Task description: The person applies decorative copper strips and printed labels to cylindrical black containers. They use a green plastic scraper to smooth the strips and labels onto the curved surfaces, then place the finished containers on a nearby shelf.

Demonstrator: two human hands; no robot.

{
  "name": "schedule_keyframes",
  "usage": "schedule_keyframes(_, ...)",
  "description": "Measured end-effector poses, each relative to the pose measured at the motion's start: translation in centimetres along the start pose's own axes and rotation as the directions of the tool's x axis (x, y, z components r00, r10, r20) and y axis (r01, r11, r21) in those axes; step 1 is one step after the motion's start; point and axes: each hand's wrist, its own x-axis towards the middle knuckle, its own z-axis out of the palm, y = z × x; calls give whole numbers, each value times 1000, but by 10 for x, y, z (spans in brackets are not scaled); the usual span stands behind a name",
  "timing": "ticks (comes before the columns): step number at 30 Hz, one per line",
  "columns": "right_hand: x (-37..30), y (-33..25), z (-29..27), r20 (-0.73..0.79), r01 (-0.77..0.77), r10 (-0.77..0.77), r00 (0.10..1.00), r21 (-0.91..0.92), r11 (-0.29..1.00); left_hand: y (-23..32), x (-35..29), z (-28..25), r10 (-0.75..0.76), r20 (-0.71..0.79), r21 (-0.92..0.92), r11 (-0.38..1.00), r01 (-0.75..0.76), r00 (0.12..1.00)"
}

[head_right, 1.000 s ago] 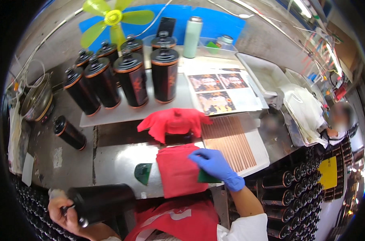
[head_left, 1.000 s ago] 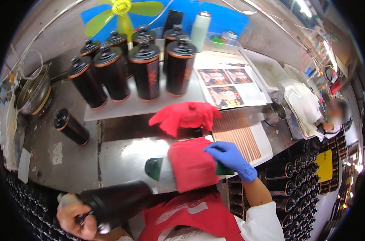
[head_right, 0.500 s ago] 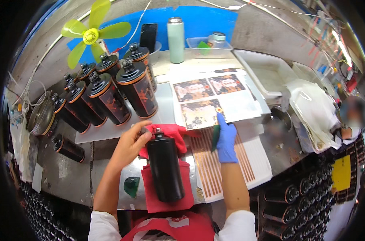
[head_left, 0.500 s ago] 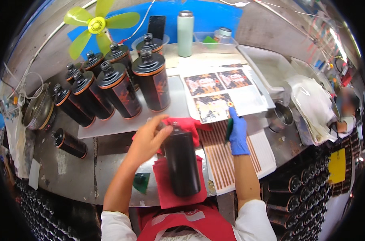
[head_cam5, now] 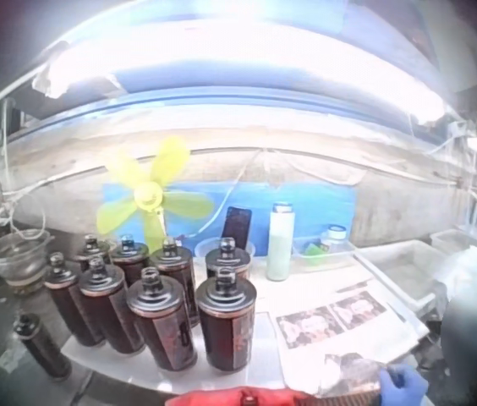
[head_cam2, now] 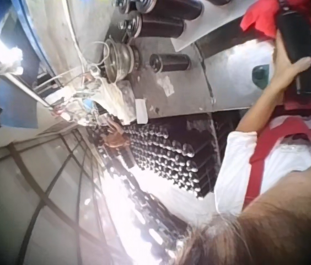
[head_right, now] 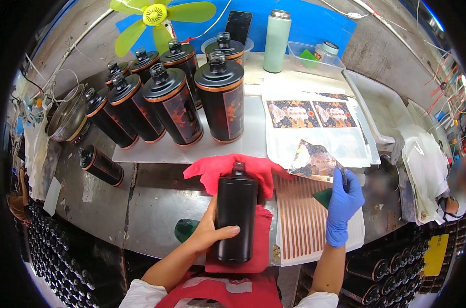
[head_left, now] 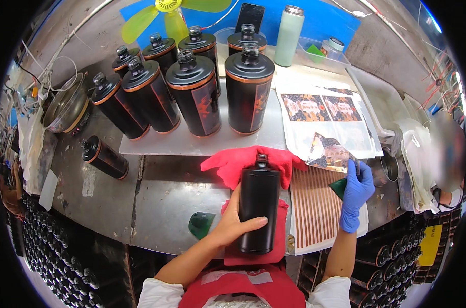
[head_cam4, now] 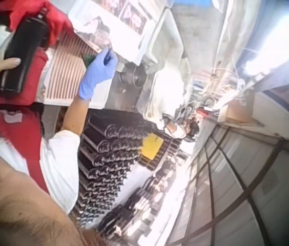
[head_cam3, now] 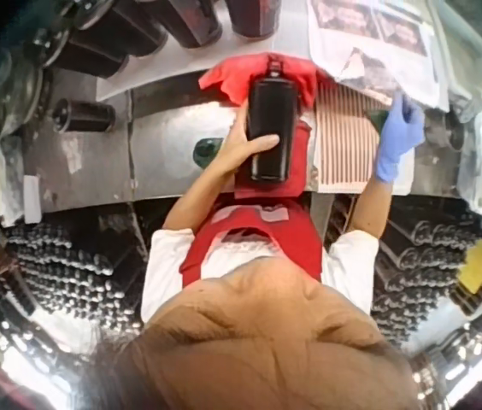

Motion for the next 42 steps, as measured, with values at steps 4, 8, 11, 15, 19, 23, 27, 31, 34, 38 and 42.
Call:
schedule_keyframes(4, -6, -60, -14, 200, 102, -110, 974, 51, 993, 1, -1, -11, -61, 91, -245, 966, 82, 994)
schedule_keyframes(8, -13, -111, -40, 486, 65, -61, 872, 9, 998, -2, -8, -16, -45, 109, -313, 947, 77, 993)
schedule_keyframes(11, -23, -149, -48, 739, 123, -46, 672, -50, 991, -12, -8, -17, 13, 119, -242, 970, 17, 993)
schedule_keyframes(15, -34, -176, -59, 960, 84, -126, 252, 108, 991, -19, -4, -23, 116, 86, -159, 982, -101, 990)
schedule_keyframes(19, -41, -177, -60, 971, -140, -222, 87, 232, 963, -1, -33, 2, 542, -216, 351, 819, -454, 812)
schedule_keyframes(23, -53, -145, -36, 985, -261, -147, 94, 167, 951, 31, -49, 3, 341, 135, -100, 939, -329, 930)
schedule_keyframes(27, -59, -116, -10, 976, -601, 130, 175, 1, 799, 35, -45, 12, 323, -14, 28, 946, -323, 946)
schedule_keyframes(31, -70, -73, 14, 947, -701, 214, 242, 18, 713, 32, -27, 19, 264, -333, 170, 961, -218, 905)
schedule_keyframes(34, -71, -63, 23, 938, -764, 237, 251, 42, 644, 31, -16, 15, 283, -374, 253, 947, -197, 883)
schedule_keyframes(38, -74, -54, 35, 906, -793, 261, 334, 121, 597, 34, -3, 14, 318, -402, 278, 936, -216, 859)
schedule_keyframes(42, -69, -54, 40, 902, -810, 289, 321, 103, 578, 34, 6, 13, 352, -420, 304, 923, -236, 836)
